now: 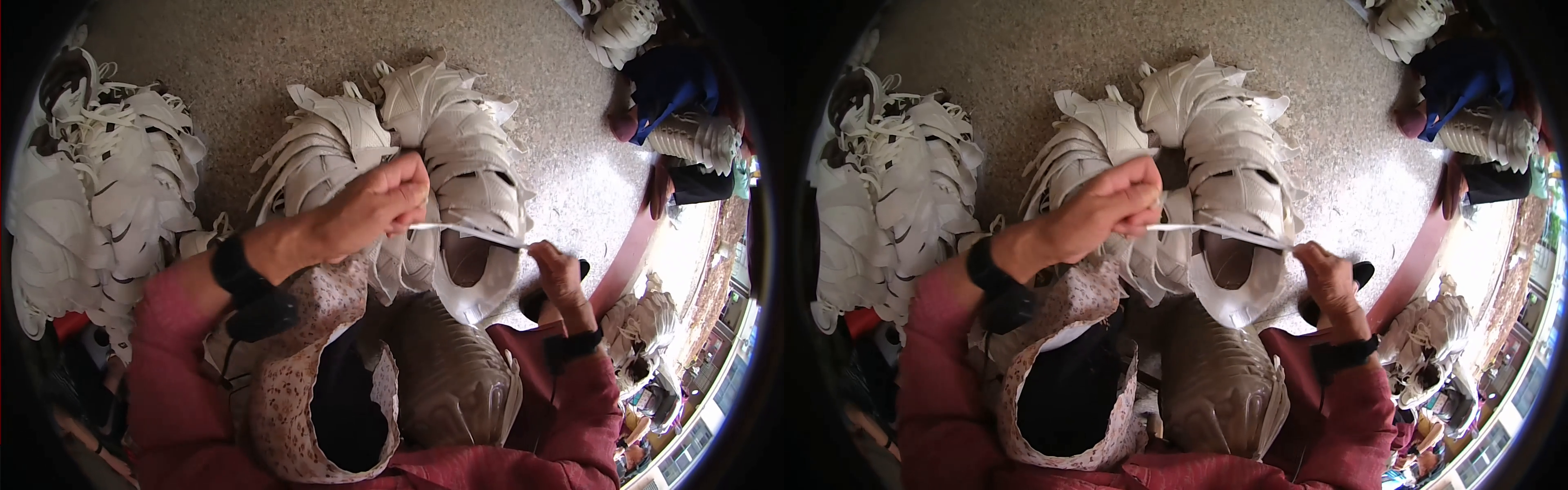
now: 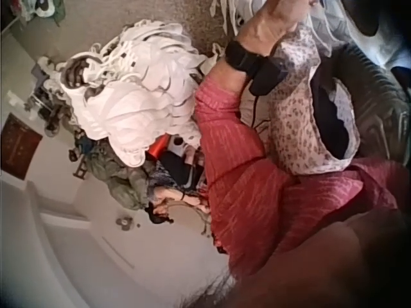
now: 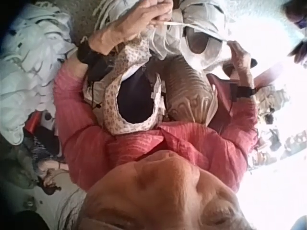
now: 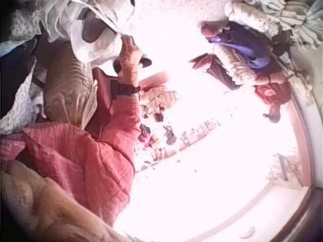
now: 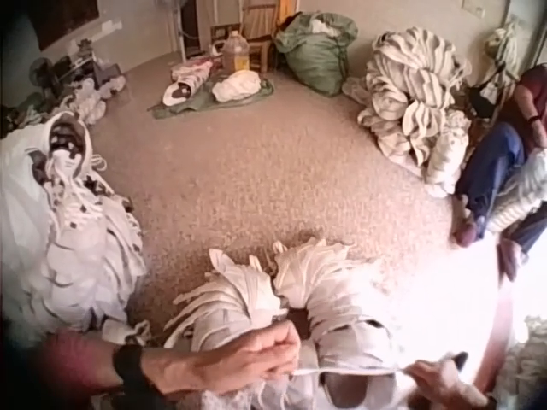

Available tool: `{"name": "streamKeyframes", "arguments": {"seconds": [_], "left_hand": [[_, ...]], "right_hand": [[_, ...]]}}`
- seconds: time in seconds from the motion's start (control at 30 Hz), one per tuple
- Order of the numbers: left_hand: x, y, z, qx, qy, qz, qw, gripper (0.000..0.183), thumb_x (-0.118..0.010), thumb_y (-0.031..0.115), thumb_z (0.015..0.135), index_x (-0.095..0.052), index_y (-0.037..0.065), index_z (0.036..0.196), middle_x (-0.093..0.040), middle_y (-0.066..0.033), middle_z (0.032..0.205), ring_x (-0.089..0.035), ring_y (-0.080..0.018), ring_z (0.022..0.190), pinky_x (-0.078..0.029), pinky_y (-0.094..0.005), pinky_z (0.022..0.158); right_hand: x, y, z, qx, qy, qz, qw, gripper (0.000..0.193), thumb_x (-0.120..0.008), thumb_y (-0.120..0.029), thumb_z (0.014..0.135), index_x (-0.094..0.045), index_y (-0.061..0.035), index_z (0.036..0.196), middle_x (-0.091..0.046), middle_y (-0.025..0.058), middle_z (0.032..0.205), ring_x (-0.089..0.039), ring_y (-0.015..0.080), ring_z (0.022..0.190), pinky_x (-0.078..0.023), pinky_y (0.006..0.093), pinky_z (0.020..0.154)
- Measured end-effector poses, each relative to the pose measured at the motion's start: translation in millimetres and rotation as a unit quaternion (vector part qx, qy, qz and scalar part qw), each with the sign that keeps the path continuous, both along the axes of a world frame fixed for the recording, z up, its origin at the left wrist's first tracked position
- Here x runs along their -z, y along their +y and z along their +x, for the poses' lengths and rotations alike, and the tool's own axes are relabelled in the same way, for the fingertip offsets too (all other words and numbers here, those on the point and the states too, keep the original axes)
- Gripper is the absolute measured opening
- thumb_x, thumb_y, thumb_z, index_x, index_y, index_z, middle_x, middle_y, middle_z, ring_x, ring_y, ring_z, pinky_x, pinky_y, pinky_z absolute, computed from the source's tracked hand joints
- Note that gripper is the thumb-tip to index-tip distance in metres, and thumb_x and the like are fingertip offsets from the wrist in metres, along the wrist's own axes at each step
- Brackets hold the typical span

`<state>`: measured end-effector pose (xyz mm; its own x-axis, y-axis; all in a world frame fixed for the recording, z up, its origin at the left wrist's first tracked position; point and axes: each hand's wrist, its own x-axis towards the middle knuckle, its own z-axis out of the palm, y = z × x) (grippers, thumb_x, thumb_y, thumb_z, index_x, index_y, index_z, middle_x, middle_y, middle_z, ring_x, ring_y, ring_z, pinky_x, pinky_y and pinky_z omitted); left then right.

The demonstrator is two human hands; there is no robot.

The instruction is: The recorder is gathering and bundling together multiple white shoe upper components using a strip of material.

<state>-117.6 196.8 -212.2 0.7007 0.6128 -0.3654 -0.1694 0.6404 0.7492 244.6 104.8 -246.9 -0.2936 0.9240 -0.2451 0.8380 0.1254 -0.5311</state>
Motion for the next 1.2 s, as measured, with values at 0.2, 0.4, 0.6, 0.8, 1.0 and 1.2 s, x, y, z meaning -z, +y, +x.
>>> {"name": "streamKeyframes", "arguments": {"seconds": [0.2, 0.4, 0.6, 0.8, 1.0, 1.2], "left_hand": [[17.5, -3.8, -4.3, -0.077, 0.004, -0.018, 0.997, 0.011, -0.040, 0.016, 0.098, -0.042, 0.010, 0.090, -0.039, 0.0033, 0.069, -0.032, -0.0043, 0.057, -0.030, -0.0192, 0.053], [78.6, -47.3, 41.4, 0.015, 0.074, 0.129, 0.989, 0.014, -0.044, 0.021, 0.098, -0.043, 0.008, 0.091, -0.038, 0.0044, 0.072, -0.033, -0.0034, 0.062, -0.029, -0.0190, 0.052], [50.9, -18.5, 70.4, 0.082, -0.010, 0.216, 0.973, 0.030, -0.052, 0.019, 0.094, -0.050, 0.002, 0.119, -0.054, -0.0025, 0.083, -0.050, -0.0091, 0.073, -0.043, -0.0255, 0.063], [39.7, -7.7, 67.2, 0.105, 0.034, 0.212, 0.971, 0.030, -0.047, 0.026, 0.098, -0.062, 0.000, 0.099, -0.051, 0.0035, 0.070, -0.047, -0.0062, 0.065, -0.040, -0.0225, 0.060], [57.7, -13.7, 50.0, 0.022, -0.057, -0.063, 0.996, 0.030, -0.051, 0.028, 0.097, -0.061, 0.000, 0.102, -0.035, 0.0089, 0.062, -0.029, -0.0013, 0.052, -0.025, -0.0178, 0.048], [79.7, -19.2, 43.9, 0.093, 0.008, -0.092, 0.991, 0.030, -0.052, 0.026, 0.096, -0.061, -0.002, 0.102, -0.036, 0.0082, 0.061, -0.029, -0.0011, 0.051, -0.025, -0.0175, 0.046]], "right_hand": [[-1.2, 6.9, 2.3, 0.038, -0.009, 0.008, 0.999, 0.006, -0.061, -0.006, 0.085, -0.062, -0.0062, 0.091, -0.065, 0.0122, 0.084, -0.066, 0.0284, 0.074, -0.051, 0.0312, 0.062], [-22.0, -10.2, -22.3, 0.273, 0.237, -0.277, 0.890, 0.018, -0.054, -0.016, 0.094, -0.061, -0.0029, 0.086, -0.051, -0.0029, 0.064, -0.044, 0.0045, 0.055, -0.035, 0.0210, 0.050], [-96.9, 40.0, -83.2, 0.245, 0.403, -0.181, 0.863, 0.016, -0.051, -0.011, 0.095, -0.062, -0.0005, 0.091, -0.058, 0.0026, 0.068, -0.050, 0.0070, 0.060, -0.041, 0.0214, 0.059], [-36.7, 40.8, -73.1, 0.210, 0.321, -0.082, 0.920, 0.044, -0.065, -0.018, 0.087, -0.049, 0.0007, 0.123, -0.057, 0.0095, 0.113, -0.057, 0.0172, 0.092, -0.047, 0.0289, 0.079], [79.6, -21.1, -25.6, 0.149, -0.015, -0.118, 0.982, 0.084, -0.078, -0.033, 0.071, -0.032, -0.0069, 0.136, -0.054, 0.0207, 0.120, -0.056, 0.0362, 0.107, -0.046, 0.0429, 0.087], [71.6, 0.5, -29.8, 0.028, -0.123, 0.016, 0.992, 0.022, -0.058, -0.015, 0.078, -0.050, -0.0049, 0.096, -0.064, 0.0155, 0.076, -0.062, 0.0393, 0.070, -0.047, 0.0479, 0.063]]}}
